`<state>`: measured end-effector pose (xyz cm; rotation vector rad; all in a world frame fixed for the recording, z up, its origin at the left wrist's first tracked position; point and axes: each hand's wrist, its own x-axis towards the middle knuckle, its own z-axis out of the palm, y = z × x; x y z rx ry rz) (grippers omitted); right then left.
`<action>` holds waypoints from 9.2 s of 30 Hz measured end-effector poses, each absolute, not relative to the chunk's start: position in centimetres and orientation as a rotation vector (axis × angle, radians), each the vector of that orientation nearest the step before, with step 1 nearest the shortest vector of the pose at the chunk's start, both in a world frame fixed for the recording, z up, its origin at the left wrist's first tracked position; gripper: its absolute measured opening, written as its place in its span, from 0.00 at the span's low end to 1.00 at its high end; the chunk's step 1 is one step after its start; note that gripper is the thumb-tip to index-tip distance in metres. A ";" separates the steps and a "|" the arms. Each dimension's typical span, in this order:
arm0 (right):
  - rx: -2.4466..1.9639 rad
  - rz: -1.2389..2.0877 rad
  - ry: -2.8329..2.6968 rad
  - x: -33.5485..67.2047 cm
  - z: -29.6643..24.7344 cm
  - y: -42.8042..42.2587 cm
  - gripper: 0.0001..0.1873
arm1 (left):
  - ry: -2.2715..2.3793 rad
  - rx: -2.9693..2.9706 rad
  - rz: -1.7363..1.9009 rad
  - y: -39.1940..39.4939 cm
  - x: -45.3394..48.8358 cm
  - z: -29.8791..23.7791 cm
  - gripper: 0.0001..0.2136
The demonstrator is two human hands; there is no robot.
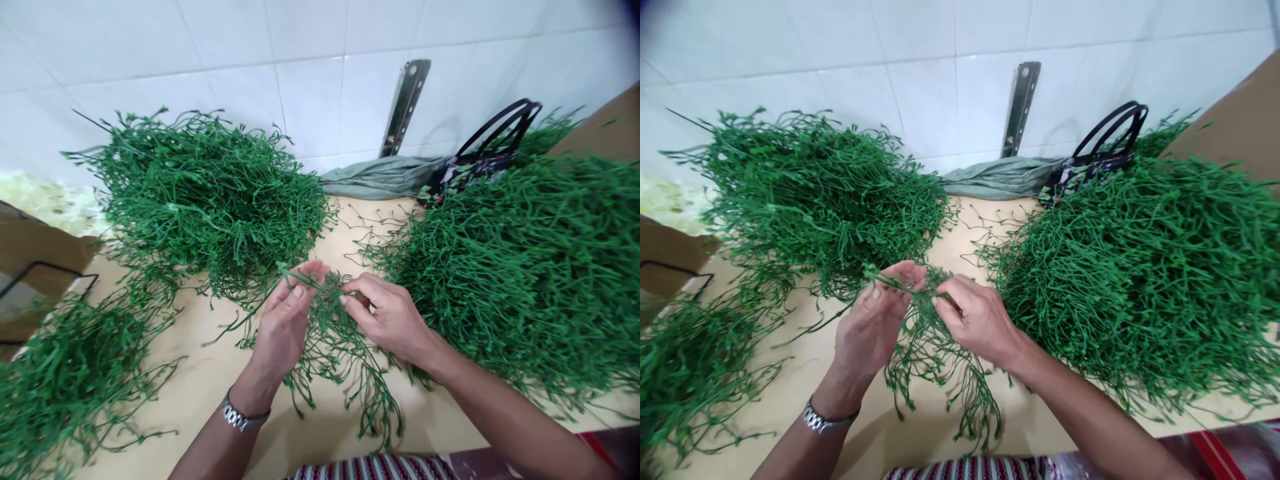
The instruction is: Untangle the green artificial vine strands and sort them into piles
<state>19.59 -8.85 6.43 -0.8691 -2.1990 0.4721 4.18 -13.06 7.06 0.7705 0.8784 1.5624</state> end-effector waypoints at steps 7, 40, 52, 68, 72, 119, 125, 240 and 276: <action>-0.897 -0.322 -2.302 21.4 6.7 -7.5 0.08 | 1.277 1.449 0.940 -16.9 4.3 7.9 0.11; -0.703 -0.038 -2.175 19.6 4.5 -8.9 0.02 | 1.376 1.028 1.537 -13.1 5.8 5.8 0.06; -0.690 -0.064 -2.329 19.6 4.9 -9.2 0.07 | 1.052 0.854 1.455 -13.1 5.5 4.9 0.08; -0.772 0.058 -2.507 18.4 5.6 -9.3 0.12 | 1.197 0.858 1.576 -13.5 5.8 4.3 0.07; -0.853 0.382 -2.499 18.1 6.0 -8.7 0.10 | 1.275 0.923 1.543 -13.6 6.0 4.4 0.07; -0.526 0.420 -2.321 19.2 5.3 -8.8 0.07 | 0.800 0.721 1.470 -13.0 4.9 5.1 0.16; -0.568 0.424 -2.151 18.7 5.1 -9.6 0.04 | 0.838 0.845 1.485 -12.9 5.3 4.8 0.11; -0.104 0.636 -2.891 23.5 8.5 -8.7 0.10 | 0.731 2.209 0.404 -13.5 4.4 8.5 0.13; -0.144 0.560 -2.933 22.7 9.0 -9.8 0.10 | 0.774 2.584 0.213 -13.9 3.8 9.3 0.08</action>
